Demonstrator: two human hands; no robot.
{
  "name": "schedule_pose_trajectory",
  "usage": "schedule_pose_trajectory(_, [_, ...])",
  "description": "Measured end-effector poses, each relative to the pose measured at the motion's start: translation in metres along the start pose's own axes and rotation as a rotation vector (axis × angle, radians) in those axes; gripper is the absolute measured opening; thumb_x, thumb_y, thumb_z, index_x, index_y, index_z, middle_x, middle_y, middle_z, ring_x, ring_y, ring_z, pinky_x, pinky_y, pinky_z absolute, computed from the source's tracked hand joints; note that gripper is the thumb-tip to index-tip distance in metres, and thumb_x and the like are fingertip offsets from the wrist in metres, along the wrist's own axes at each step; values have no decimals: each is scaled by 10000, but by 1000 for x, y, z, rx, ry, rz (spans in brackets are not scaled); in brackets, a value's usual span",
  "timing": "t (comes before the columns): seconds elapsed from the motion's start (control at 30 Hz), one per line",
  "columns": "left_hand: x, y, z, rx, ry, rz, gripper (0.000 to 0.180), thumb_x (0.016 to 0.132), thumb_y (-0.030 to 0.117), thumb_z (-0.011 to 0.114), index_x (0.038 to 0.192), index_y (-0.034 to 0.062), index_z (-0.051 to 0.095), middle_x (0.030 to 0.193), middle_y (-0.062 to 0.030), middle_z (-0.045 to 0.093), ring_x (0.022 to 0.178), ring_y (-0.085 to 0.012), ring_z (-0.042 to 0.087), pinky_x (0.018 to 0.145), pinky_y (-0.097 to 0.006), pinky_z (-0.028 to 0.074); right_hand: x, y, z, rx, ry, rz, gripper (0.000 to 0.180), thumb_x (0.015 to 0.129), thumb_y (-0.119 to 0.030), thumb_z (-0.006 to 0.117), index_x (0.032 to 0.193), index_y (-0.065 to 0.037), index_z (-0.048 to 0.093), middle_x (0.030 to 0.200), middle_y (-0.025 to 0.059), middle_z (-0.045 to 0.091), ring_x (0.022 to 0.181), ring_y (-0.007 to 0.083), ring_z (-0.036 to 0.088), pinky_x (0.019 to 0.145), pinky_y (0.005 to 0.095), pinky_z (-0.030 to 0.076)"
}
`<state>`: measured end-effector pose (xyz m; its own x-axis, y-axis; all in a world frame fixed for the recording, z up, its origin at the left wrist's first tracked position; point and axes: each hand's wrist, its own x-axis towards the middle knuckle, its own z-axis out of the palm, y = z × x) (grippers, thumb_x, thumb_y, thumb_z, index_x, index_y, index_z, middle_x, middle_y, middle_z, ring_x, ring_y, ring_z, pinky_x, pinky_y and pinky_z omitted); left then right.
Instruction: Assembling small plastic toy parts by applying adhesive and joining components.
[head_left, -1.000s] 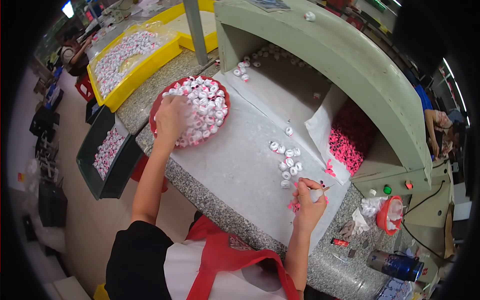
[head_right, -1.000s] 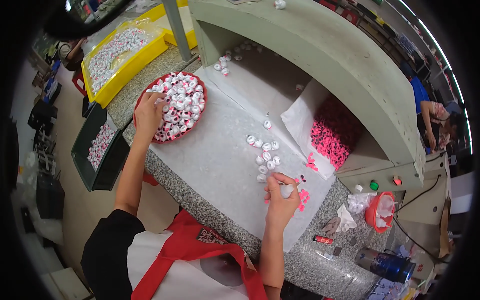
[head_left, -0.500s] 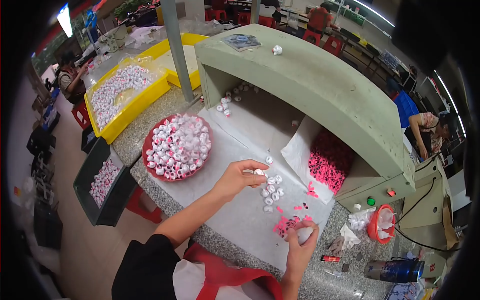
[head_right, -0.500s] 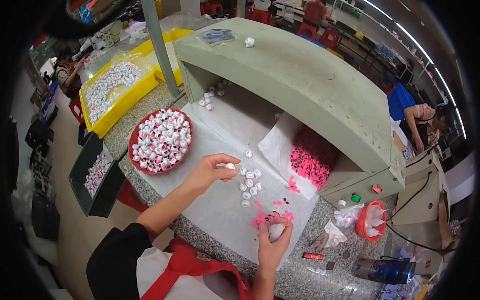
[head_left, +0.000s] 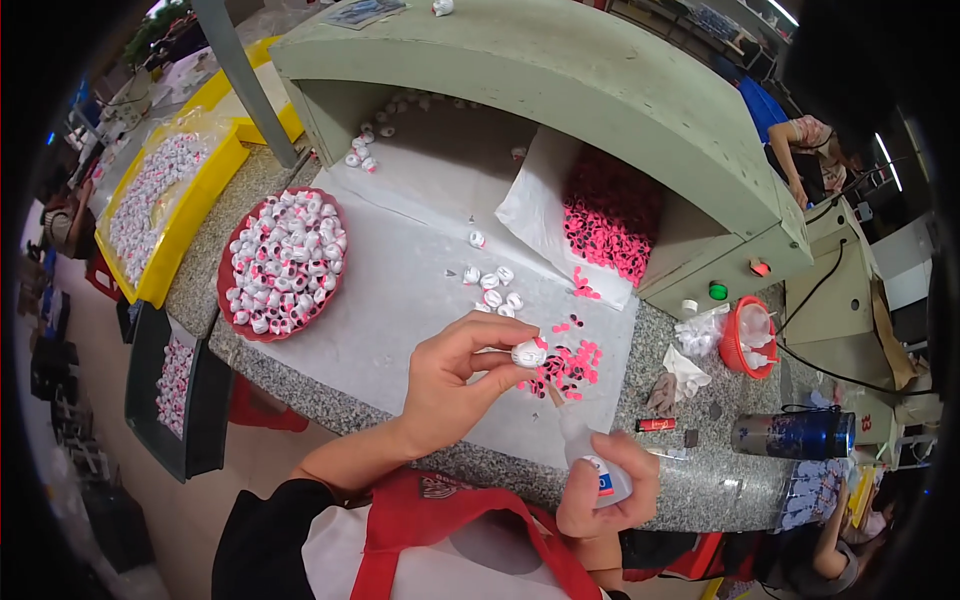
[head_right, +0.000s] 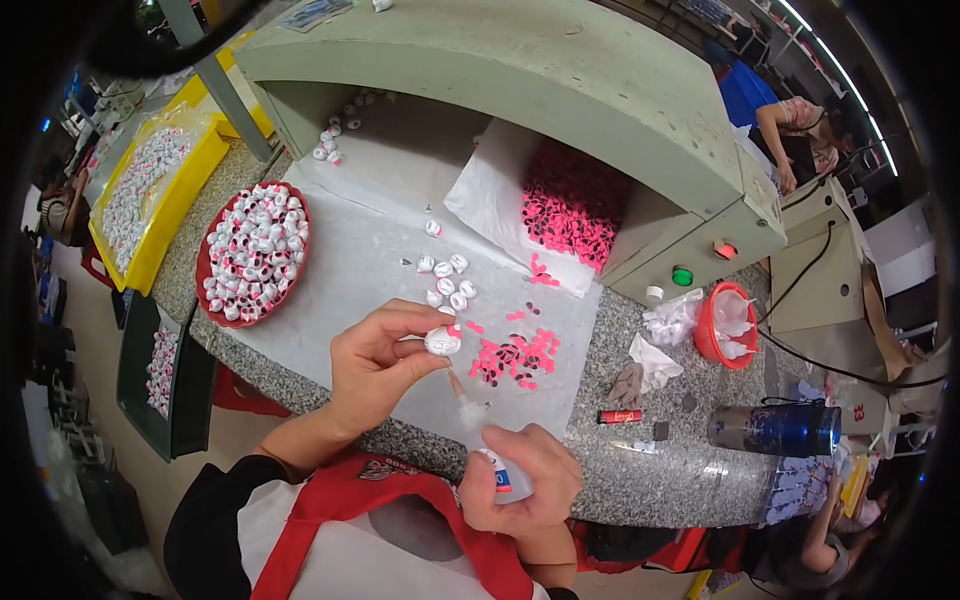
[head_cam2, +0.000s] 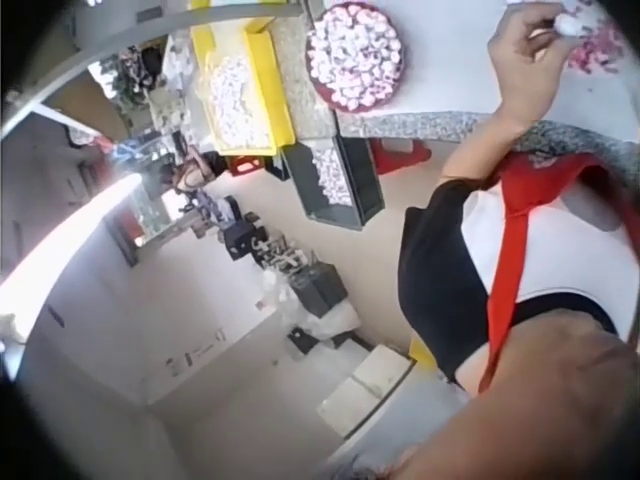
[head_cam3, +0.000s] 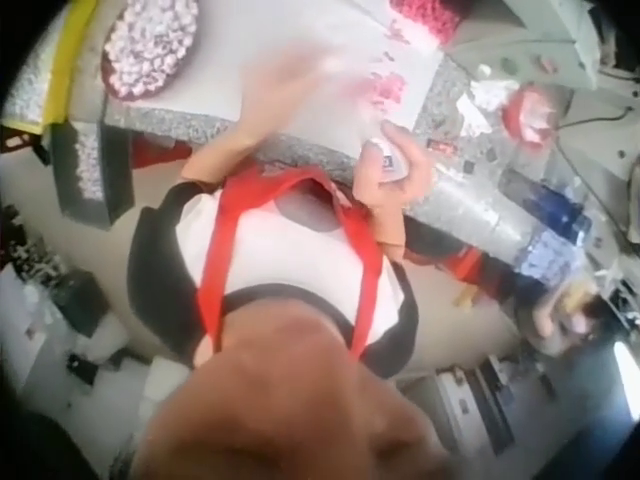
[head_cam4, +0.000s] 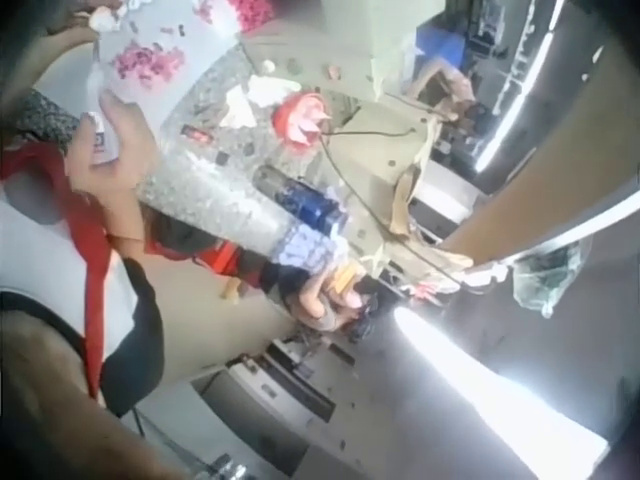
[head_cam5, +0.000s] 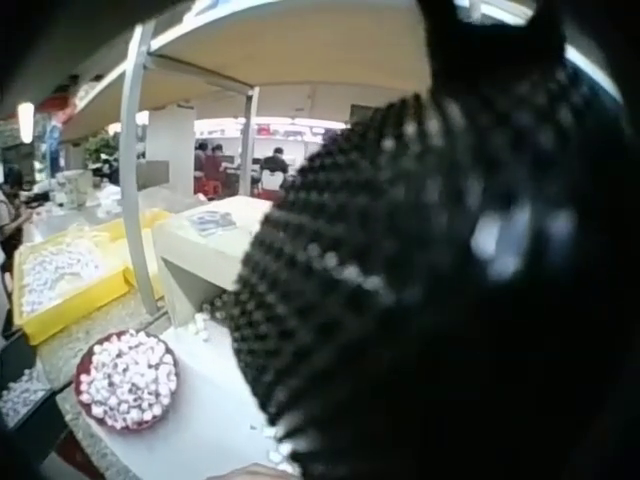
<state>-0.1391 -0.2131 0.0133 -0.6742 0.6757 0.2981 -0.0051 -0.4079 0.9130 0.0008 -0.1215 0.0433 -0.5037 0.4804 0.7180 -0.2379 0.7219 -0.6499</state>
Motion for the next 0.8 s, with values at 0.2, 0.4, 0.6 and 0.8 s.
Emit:
schedule_pose_trajectory(0.2, [-6, 0, 0, -15, 13, -19, 299, 741, -152, 545, 1030, -87, 503, 1082, -182, 490, 1010, -232, 528, 851, -315, 488, 1, 1, 4, -26, -58, -35, 269, 602, 25, 595, 866, 32, 547, 606, 90, 557, 402, 160, 468, 374, 251, 363])
schedule_pose_trajectory(0.4, [-5, -1, -1, -15, 26, -12, 295, 730, -143, 557, 1011, -54, 538, 1052, -145, 501, 972, -209, 546, 816, -291, 515, 1, 5, 7, -19, -83, -29, 260, 606, 37, 597, 860, 41, 542, 657, 96, 586, 426, 168, 501, 388, 256, 387])
schedule_pose_trajectory(0.6, [-2, -2, -3, 13, 12, -22, 299, 723, -146, 556, 1003, -42, 558, 1052, -147, 515, 977, -203, 546, 811, -278, 511, 6, 4, 9, -15, -106, -24, 244, 612, 36, 604, 850, 30, 548, 671, 92, 600, 437, 169, 518, 401, 252, 398])
schedule_pose_trajectory(0.8, [-1, -3, -7, 66, 16, -4, 302, 720, -146, 560, 1004, -43, 564, 1052, -153, 535, 979, -201, 550, 814, -270, 505, 8, 4, 6, 31, -172, 64, 225, 615, 39, 601, 834, 27, 550, 675, 93, 602, 441, 173, 522, 411, 255, 405])
